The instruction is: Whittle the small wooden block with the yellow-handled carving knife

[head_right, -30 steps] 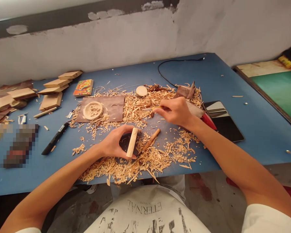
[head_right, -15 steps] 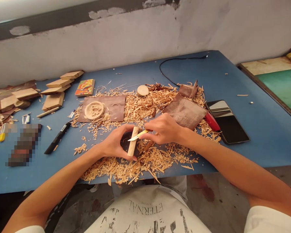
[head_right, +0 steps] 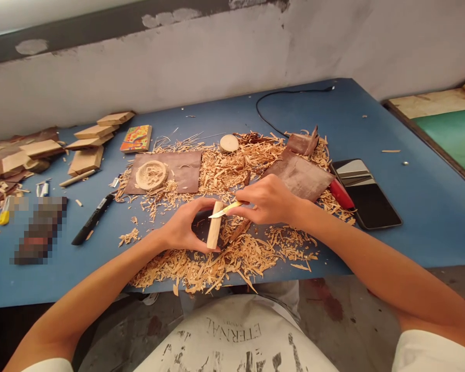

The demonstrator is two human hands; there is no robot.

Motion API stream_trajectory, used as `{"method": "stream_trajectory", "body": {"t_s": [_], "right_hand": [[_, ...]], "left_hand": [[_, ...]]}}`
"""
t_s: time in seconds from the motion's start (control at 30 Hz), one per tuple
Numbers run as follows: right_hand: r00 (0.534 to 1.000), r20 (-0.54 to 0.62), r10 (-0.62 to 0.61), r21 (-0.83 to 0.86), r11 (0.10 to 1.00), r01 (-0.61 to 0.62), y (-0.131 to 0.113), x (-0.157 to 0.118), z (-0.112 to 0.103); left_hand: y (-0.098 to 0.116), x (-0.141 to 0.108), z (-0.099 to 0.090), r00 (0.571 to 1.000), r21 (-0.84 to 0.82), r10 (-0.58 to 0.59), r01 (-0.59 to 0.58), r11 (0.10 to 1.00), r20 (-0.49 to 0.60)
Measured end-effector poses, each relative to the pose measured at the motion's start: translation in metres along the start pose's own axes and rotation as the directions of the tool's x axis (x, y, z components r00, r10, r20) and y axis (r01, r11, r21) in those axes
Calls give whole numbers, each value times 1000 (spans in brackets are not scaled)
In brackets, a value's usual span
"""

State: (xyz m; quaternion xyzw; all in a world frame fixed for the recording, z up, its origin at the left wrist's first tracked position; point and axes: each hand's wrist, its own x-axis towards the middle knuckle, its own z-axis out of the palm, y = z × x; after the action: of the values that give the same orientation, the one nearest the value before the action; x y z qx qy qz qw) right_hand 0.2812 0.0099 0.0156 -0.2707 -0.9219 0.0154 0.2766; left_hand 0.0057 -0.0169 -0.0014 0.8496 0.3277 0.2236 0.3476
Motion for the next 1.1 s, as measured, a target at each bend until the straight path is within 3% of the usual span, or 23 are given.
{"method": "stream_trajectory", "body": {"t_s": [0.23,0.33,0.4,0.5,0.57,0.67,0.8,1.1], "right_hand": [[999,-34,-11,-123,992,6,5,-3,4],[991,-52,125,-226,965,-134,29,-7,-2],[957,-156,244,-300,912,-281,49,-12,-9],[914,-241,325,-256,887,-383,64,-16,-18],[936,-181,302,-195,922,-335,57,-14,-16],[985,-105,139,-85,985,-148,32,-8,-3],[994,-108,-21,67,997,28,3,-4,13],[999,-17,49,182,982,-46,-11,-1,15]], "left_hand": [[0,0,0,1000,-9,-12,12,1000,-17],[0,-1,0,1000,-7,16,-16,1000,25],[-1,-2,1,998,-6,31,-31,1000,61],[-1,-3,2,997,-11,27,-26,1000,73],[-1,-3,3,997,-18,18,-17,1000,70],[0,-3,3,999,-61,-20,23,998,46],[-1,-3,3,999,-103,-45,47,994,19],[0,-1,3,1000,-104,6,-4,995,17]]}}
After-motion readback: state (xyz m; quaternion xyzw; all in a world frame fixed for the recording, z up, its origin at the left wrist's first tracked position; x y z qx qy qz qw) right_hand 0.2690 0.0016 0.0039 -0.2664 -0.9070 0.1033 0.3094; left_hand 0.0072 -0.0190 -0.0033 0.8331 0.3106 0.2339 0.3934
